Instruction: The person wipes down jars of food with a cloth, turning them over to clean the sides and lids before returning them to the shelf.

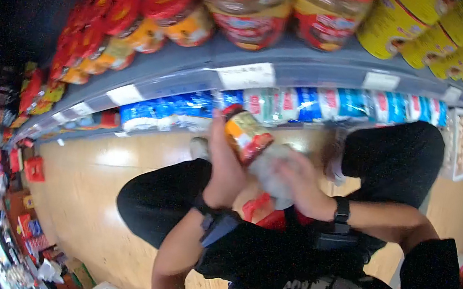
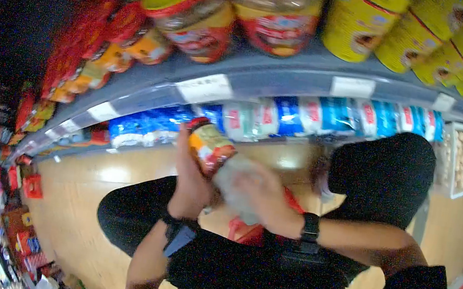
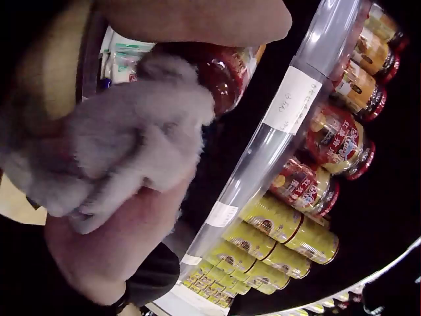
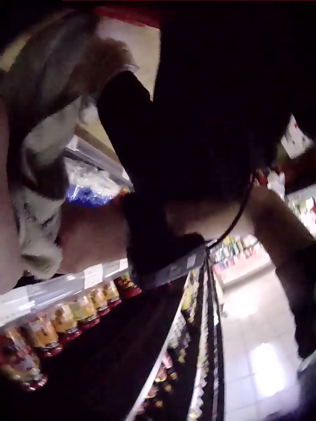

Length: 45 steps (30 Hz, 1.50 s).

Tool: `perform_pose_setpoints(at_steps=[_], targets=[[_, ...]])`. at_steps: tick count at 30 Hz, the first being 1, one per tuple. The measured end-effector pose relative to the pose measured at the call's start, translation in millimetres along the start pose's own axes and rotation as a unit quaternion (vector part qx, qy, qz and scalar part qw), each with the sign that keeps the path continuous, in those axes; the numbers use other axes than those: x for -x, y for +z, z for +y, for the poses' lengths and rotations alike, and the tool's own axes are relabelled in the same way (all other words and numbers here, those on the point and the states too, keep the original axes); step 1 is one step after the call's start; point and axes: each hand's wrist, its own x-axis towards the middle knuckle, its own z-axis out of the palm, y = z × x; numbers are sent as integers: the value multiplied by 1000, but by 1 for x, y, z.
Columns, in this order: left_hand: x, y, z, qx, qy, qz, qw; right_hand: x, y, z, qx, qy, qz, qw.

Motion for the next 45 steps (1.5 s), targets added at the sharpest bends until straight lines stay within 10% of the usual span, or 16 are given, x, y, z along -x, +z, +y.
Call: perform_pose_setpoints(at_steps=[5,8,11,15,20,24,30,34,36,42,44,45], targets=[[4,12,11,-96,122,57,986,-38,-30,20,-247,98,170,949],[4,15,6,-103,5,-58,993,-55,-49,30,-261,160,131,943],[-5,14,-23,-384,183,4,905,-47,-13,-8,-273,177,130,937],[10,21,-23,-217,-6,-37,975,-52,-34,33,-336,172,140,916],[5,17,-12,-210,-24,-198,957,-58,-41,32,-334,106,147,925],[4,18,-20,-363,66,-148,918,-56,-34,18,-313,123,166,927],[16,29,-24,-634,293,-91,710,-58,-35,18,-293,94,158,938],[16,26,-36,-607,327,-128,713,-52,-36,17,-285,41,147,946],[21,27,-41,-415,168,-140,883,-59,-44,21,-340,91,123,928],[15,16,-5,-345,68,-94,932,-51,-38,-13,-374,122,96,914],[14,10,12,-108,-54,-165,979,-52,-43,-7,-389,149,86,905],[12,-2,10,-242,17,-149,959,-58,-53,13,-442,101,-28,891]])
